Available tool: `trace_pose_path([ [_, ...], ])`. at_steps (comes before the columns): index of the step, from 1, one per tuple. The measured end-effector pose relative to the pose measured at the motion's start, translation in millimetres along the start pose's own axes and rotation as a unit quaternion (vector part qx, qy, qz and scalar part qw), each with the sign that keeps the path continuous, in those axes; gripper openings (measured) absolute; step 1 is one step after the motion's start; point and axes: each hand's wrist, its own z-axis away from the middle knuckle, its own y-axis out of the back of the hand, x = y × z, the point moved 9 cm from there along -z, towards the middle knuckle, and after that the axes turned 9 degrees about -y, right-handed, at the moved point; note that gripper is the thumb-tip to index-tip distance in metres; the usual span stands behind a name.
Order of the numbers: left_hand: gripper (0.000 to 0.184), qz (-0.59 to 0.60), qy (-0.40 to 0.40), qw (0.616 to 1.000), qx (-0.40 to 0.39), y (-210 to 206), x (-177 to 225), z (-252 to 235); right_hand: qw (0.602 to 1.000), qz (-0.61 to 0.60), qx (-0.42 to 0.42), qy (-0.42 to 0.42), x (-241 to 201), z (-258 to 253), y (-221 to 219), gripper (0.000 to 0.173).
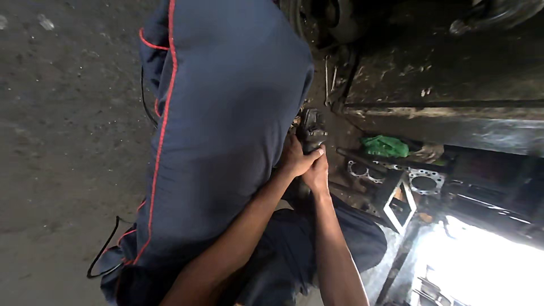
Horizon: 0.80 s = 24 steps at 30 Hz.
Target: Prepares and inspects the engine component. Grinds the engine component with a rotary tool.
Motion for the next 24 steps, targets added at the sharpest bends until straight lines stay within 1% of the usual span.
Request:
trace_pose_path([
  [3,0.107,-0.028,0.003,1.000,0.005,3.5,2.1,-1.5,1.000,0.005,-0.018,-0.009,3.0,-6.0,-4.1,0.066],
  [6,0.102,-0.067,0.017,0.998,-0.004,3.8,16.2,5.9,0.999,-0.028,-0.039,-0.015,4.9,-8.6,1.4,0.065],
  [8,0.096,-0.088,0.010,0.996,-0.004,3.3,29.3,12.9,0.997,-0.064,-0.044,-0.021,5.7,-7.5,8.8,0.062],
  [13,0.099,-0.106,0.007,0.994,-0.002,-0.6,47.1,27.2,0.992,-0.110,-0.051,-0.040,4.0,1.6,23.5,0.053],
  [15,0.096,-0.113,0.012,0.994,0.002,0.7,46.5,27.8,0.990,-0.122,-0.056,-0.042,5.9,1.9,19.3,0.055],
  [20,0.095,-0.121,0.032,0.992,0.001,7.7,32.0,17.4,0.987,-0.131,-0.069,-0.064,13.8,-5.8,-3.1,0.054],
  [24,0.098,-0.133,0.025,0.991,0.009,7.5,21.0,10.2,0.985,-0.128,-0.089,-0.078,21.0,-11.6,-14.0,0.062],
])
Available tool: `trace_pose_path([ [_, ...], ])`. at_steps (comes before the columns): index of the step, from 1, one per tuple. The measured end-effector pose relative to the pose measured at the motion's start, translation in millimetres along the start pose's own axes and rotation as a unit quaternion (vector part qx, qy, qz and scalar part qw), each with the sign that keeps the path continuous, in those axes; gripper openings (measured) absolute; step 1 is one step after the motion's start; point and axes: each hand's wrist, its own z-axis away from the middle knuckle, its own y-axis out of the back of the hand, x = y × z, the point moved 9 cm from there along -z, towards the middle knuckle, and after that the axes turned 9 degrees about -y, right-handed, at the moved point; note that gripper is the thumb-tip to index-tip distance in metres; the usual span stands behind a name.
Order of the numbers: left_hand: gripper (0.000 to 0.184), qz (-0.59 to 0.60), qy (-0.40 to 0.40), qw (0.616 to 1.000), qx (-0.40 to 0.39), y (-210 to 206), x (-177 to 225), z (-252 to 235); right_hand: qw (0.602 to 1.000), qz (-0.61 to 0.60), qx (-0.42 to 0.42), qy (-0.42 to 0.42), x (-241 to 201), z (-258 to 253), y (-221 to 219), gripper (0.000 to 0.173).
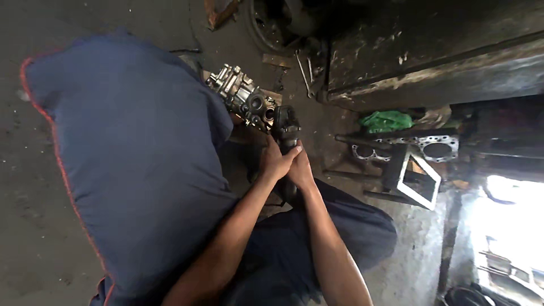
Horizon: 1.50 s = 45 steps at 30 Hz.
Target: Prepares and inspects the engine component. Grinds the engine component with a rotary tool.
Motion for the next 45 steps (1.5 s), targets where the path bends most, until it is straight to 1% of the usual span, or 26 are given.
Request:
trace_pose_path([
  [3,0.096,-0.044,-0.005,0.999,0.008,-3.1,10.7,6.7,1.000,-0.023,0.005,0.001,1.4,6.1,8.5,0.059],
  [7,0.090,-0.072,-0.038,0.997,0.005,-13.0,22.7,17.6,0.997,-0.073,-0.001,-0.001,5.2,18.7,19.7,0.062],
  [8,0.091,-0.057,-0.053,0.997,0.006,-16.7,21.8,19.0,0.996,-0.088,-0.002,0.001,7.9,19.7,20.6,0.062],
  [11,0.082,-0.007,-0.114,0.993,0.020,-27.7,21.8,24.4,0.988,-0.152,0.013,0.012,17.4,24.7,23.7,0.062],
  [13,0.084,0.005,-0.141,0.990,0.009,-33.9,26.5,30.1,0.975,-0.210,0.062,0.029,23.5,34.3,27.9,0.068],
  [15,0.088,-0.001,-0.159,0.987,0.009,-39.9,33.4,35.5,0.951,-0.285,0.104,0.065,28.8,44.6,33.9,0.081],
  [16,0.089,0.003,-0.173,0.985,0.014,-43.2,36.9,36.9,0.938,-0.317,0.114,0.078,31.6,47.3,37.1,0.084],
  [19,0.085,0.059,-0.224,0.972,0.027,-53.9,43.8,36.9,0.922,-0.361,0.113,0.079,43.7,47.5,42.7,0.079],
  [21,0.080,0.094,-0.235,0.967,0.028,-59.6,45.2,36.3,0.915,-0.382,0.099,0.085,51.8,45.8,40.9,0.077],
  [24,0.081,0.089,-0.220,0.971,0.039,-61.2,40.5,35.7,0.912,-0.390,0.087,0.095,54.4,41.6,39.2,0.073],
  [27,0.084,0.064,-0.223,0.970,0.064,-58.6,36.6,35.6,0.920,-0.374,0.072,0.088,50.8,37.2,39.2,0.077],
  [30,0.088,0.053,-0.209,0.973,0.076,-55.7,35.2,34.8,0.929,-0.358,0.067,0.065,49.1,33.1,39.5,0.081],
  [32,0.088,0.043,-0.186,0.978,0.078,-54.8,34.5,33.2,0.934,-0.349,0.062,0.050,51.0,31.1,38.2,0.084],
  [35,0.089,0.036,-0.133,0.987,0.083,-55.5,32.3,30.6,0.931,-0.362,0.038,0.043,54.0,27.6,33.7,0.077],
  [37,0.088,0.011,-0.098,0.991,0.086,-55.9,34.2,28.6,0.927,-0.373,0.017,0.036,55.5,24.7,28.9,0.076],
  [38,0.088,-0.008,-0.085,0.993,0.084,-55.9,37.2,27.4,0.925,-0.379,0.006,0.032,55.7,23.7,26.4,0.078],
  [40,0.087,-0.020,-0.077,0.993,0.090,-54.6,34.4,26.0,0.928,-0.371,-0.002,0.024,56.4,21.4,21.9,0.080],
  [42,0.084,-0.002,-0.086,0.991,0.106,-52.3,24.5,25.4,0.937,-0.349,-0.009,0.019,56.7,19.5,18.4,0.082],
  [45,0.084,0.010,-0.066,0.992,0.109,-49.7,22.3,24.4,0.946,-0.323,-0.015,0.006,55.4,17.8,15.3,0.081],
])
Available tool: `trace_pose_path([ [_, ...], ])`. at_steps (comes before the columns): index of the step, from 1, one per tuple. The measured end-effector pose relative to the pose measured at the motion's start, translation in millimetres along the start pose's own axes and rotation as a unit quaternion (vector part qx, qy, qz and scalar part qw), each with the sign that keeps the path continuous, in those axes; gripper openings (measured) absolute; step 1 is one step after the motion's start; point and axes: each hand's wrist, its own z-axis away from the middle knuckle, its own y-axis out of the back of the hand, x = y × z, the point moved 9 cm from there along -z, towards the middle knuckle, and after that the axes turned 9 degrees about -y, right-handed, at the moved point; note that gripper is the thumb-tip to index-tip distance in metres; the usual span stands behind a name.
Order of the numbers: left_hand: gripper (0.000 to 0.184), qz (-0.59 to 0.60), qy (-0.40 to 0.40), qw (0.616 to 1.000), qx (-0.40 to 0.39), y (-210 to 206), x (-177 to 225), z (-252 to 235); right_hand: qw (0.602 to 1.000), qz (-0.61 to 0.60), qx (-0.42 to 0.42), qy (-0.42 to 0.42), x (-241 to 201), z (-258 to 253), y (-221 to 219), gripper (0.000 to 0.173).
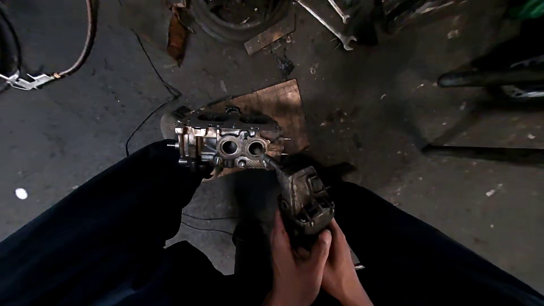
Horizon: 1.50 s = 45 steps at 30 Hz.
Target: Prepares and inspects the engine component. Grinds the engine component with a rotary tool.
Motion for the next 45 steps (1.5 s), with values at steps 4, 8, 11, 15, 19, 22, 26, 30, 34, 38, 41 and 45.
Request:
trace_pose_path([
  [4,0.081,0.015,-0.008,1.000,0.006,5.1,-1.5,-3.0,1.000,0.018,-0.014,-0.002,-5.8,-1.9,-6.9,0.076],
  [8,0.076,0.045,-0.011,0.999,0.017,13.6,-7.4,-9.1,0.998,0.055,-0.011,0.010,-9.0,-3.9,-16.3,0.077],
  [11,0.072,0.068,0.007,0.998,0.012,21.6,-8.3,-13.2,0.995,0.095,-0.009,0.001,-11.1,-5.6,-25.7,0.078],
  [15,0.070,0.114,0.025,0.993,0.005,30.1,-12.8,-18.6,0.991,0.132,-0.007,-0.004,-15.3,-8.7,-37.1,0.080],
  [19,0.064,0.132,0.024,0.991,-0.006,36.2,-18.4,-27.9,0.985,0.167,-0.007,0.030,-23.0,-15.3,-47.7,0.073],
  [22,0.065,0.170,0.001,0.985,0.000,38.2,-17.8,-29.9,0.978,0.209,-0.009,0.021,-27.8,-16.6,-51.3,0.075],
  [26,0.072,0.195,-0.004,0.981,0.007,38.1,-10.1,-18.8,0.971,0.237,-0.002,-0.002,-40.6,-4.9,-43.7,0.075],
  [30,0.076,0.163,0.021,0.986,-0.014,40.5,-3.0,-7.9,0.974,0.225,-0.004,0.019,-53.2,6.8,-38.2,0.081],
  [34,0.074,0.131,0.036,0.990,-0.030,40.9,-13.9,-17.4,0.974,0.225,-0.005,0.017,-45.3,-2.2,-44.2,0.079],
  [38,0.074,0.104,0.051,0.993,-0.035,39.1,-27.0,-30.7,0.976,0.218,0.000,0.009,-35.0,-15.3,-50.0,0.078],
  [41,0.075,0.101,0.051,0.993,-0.034,38.1,-28.5,-34.2,0.973,0.232,0.006,0.009,-33.9,-18.8,-50.9,0.078],
  [45,0.079,0.109,0.048,0.992,-0.031,37.8,-23.7,-30.0,0.973,0.232,0.006,0.006,-38.3,-15.6,-47.0,0.077],
])
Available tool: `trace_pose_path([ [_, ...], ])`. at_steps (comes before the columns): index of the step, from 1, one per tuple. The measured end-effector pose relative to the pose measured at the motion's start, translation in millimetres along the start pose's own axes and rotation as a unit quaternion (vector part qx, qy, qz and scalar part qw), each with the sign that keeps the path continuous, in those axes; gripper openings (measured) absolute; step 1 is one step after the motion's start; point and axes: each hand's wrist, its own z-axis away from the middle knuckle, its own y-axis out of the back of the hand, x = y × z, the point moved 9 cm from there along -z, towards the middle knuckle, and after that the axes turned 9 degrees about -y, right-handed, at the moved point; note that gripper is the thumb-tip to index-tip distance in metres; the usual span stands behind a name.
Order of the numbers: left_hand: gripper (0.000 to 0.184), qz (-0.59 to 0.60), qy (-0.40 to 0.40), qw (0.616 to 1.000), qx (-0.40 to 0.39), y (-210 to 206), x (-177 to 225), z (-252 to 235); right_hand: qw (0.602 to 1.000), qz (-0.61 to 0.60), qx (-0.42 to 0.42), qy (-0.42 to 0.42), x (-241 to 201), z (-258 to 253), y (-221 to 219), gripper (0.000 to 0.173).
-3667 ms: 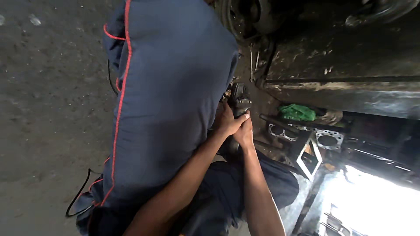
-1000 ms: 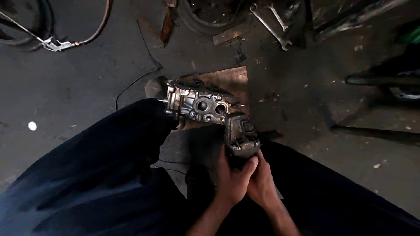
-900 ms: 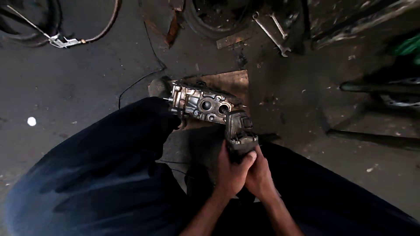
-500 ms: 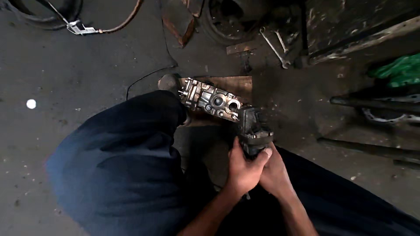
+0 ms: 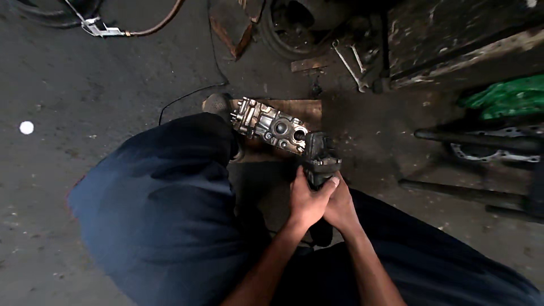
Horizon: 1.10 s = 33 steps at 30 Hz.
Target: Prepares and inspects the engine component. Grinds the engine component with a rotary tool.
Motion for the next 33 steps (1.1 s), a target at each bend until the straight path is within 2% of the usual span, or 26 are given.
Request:
trace_pose_path([
  [15,0.076,-0.015,-0.034,0.999,-0.017,-7.8,17.9,25.9,0.999,-0.025,0.013,0.041,-9.8,29.2,21.4,0.067],
  [23,0.076,-0.066,-0.019,0.998,-0.017,-3.6,20.5,26.1,0.995,-0.065,0.009,0.070,-10.7,29.3,16.5,0.064],
  [33,0.080,-0.079,-0.020,0.996,-0.023,-1.3,23.1,21.7,0.996,-0.075,0.021,0.051,-11.1,27.7,14.3,0.062],
])
